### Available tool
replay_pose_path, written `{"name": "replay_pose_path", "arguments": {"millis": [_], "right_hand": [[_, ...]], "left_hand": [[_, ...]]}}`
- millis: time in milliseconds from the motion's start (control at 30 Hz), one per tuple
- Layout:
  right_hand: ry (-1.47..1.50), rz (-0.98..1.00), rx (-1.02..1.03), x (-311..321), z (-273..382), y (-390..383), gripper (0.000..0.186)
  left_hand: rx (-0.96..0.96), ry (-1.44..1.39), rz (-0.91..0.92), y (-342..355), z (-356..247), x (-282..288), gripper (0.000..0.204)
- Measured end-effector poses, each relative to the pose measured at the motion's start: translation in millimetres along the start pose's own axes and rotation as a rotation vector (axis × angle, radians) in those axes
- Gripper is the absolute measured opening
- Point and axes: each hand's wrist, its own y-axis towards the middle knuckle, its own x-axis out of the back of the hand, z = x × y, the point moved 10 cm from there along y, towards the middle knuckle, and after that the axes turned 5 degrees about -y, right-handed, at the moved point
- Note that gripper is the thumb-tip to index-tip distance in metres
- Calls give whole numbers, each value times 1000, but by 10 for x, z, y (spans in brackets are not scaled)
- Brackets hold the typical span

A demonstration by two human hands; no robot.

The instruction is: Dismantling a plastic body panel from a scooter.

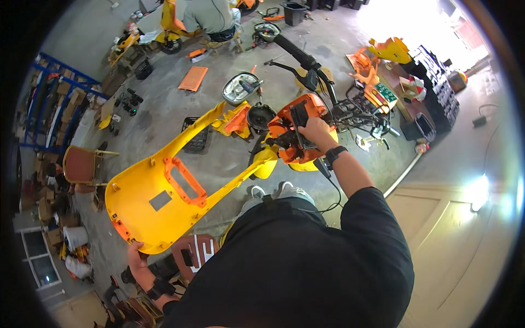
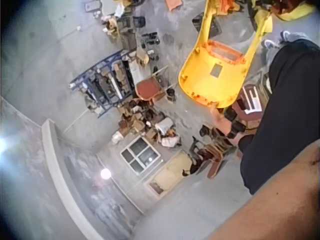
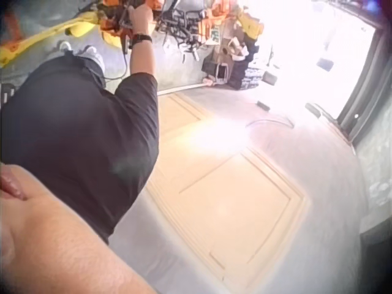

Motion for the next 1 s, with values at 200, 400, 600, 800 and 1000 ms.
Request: {"name": "replay_pose_path", "arguments": {"millis": [200, 400, 600, 800, 1000], "right_hand": [[-122, 193, 28, -623, 2, 313, 45], [-148, 276, 144, -818, 37, 552, 48], [-155, 292, 172, -881, 19, 590, 44], [-163, 334, 254, -929, 95, 593, 49], [-192, 331, 183, -814, 55, 414, 50]], "left_hand": [[104, -42, -314, -282, 556, 201, 9], [180, -214, -577, -775, 1268, 342, 9], [232, -437, -560, -985, 1639, 88, 11], [204, -579, -540, -847, 1858, -208, 10], [284, -586, -558, -617, 2114, -322, 11]]}}
